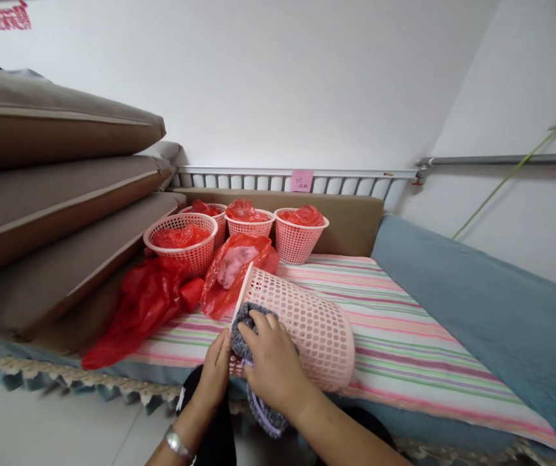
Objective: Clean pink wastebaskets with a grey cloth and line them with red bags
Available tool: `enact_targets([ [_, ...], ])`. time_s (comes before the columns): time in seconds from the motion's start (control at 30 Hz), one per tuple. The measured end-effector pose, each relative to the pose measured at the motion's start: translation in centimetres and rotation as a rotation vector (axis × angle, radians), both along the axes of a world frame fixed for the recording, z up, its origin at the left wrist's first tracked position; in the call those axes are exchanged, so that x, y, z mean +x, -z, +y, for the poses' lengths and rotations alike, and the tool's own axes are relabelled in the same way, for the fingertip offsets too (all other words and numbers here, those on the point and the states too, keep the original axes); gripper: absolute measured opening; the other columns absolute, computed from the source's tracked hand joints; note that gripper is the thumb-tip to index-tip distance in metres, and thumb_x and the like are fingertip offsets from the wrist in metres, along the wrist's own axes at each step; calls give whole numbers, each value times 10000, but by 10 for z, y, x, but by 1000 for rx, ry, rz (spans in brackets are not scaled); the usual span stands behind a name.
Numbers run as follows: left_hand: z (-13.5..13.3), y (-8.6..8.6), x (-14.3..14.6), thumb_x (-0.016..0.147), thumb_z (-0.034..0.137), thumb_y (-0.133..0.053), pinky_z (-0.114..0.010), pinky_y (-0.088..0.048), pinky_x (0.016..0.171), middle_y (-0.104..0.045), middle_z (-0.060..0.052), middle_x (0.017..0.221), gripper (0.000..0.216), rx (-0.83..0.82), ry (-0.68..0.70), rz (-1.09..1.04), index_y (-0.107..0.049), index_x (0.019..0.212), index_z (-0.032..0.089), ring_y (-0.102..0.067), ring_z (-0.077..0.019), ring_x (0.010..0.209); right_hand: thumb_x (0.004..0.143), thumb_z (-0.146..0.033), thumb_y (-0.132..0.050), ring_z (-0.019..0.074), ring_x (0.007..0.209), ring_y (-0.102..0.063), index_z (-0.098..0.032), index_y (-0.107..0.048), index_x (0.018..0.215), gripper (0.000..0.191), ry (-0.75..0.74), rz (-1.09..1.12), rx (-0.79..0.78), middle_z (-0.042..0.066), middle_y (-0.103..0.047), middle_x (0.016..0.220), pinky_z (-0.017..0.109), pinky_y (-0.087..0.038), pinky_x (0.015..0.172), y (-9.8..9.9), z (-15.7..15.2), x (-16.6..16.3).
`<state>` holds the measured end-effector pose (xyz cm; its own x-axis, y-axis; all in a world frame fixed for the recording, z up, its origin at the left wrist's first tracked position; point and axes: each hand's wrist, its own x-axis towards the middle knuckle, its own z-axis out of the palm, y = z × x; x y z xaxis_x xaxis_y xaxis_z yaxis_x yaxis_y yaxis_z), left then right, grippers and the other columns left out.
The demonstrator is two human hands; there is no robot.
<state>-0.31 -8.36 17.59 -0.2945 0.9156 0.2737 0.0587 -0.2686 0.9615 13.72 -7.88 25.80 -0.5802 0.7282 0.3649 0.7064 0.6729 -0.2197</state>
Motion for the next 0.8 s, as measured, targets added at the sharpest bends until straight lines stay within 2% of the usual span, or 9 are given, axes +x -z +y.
enact_targets([
  [0.1,4,3,-4,817,561,-514,-372,-506,786,-696,-56,794,436,-36,-41,2,-680,897,166,-631,-246,833,755,-227,-564,304,1109,-438,-172,-536,1250,499,-58,-89,5,137,-466,1332,460,-364,951,10,-5,-4],
  [0.23,8,5,-8,823,564,-506,-349,-492,796,-698,-58,802,440,-92,-19,32,-673,833,156,-625,-225,805,726,-232,-588,303,1116,-457,-198,-641,1107,386,-206,-149,-104,117,-523,1265,459,-364,966,43,-18,-1],
  [0.3,10,4,-7,804,563,-539,-345,-493,781,-709,-68,827,449,-114,10,40,-675,872,140,-634,-234,816,668,-244,-636,275,1148,-460,-249,-665,1070,403,-224,-61,-243,74,-553,1219,397,-371,979,63,-21,9],
  [0.37,12,2,-5,765,534,-616,-349,-495,786,-719,-80,873,447,-119,66,42,-668,949,129,-645,-251,857,603,-213,-645,232,1141,-492,-296,-647,1117,521,-205,107,-397,33,-569,1200,330,-385,975,82,-21,28],
  [0.47,16,1,-1,693,476,-722,-345,-502,798,-724,-94,964,513,-136,116,-5,-640,1067,135,-654,-266,925,525,-143,-559,231,1157,-519,-301,-622,1173,669,-133,401,-565,28,-576,1240,349,-365,1018,99,-20,72],
  [0.53,16,-1,0,669,466,-750,-328,-521,741,-727,-100,972,565,-201,147,-68,-621,1110,137,-669,-261,893,493,-136,-507,269,1218,-487,-276,-621,1189,719,-50,563,-643,51,-563,1292,410,-312,1066,102,-20,107],
  [0.63,16,-12,1,659,461,-765,-303,-528,647,-735,-109,927,571,-306,184,-152,-613,1094,123,-685,-231,766,480,-150,-493,297,1261,-455,-249,-646,1165,709,69,750,-675,63,-559,1317,435,-280,1088,95,-21,152],
  [0.73,15,-31,5,686,437,-757,-308,-531,661,-744,-104,905,525,-322,217,-215,-599,1081,128,-680,-199,696,542,-187,-512,289,1262,-459,-232,-646,1159,633,161,942,-568,57,-573,1305,418,-303,1085,78,-20,179],
  [0.8,13,-41,9,676,397,-776,-307,-533,697,-748,-93,889,482,-296,252,-232,-614,1045,133,-687,-206,747,615,-233,-526,278,1238,-485,-226,-616,1190,582,223,1053,-481,59,-586,1286,402,-334,1070,67,-18,187],
])
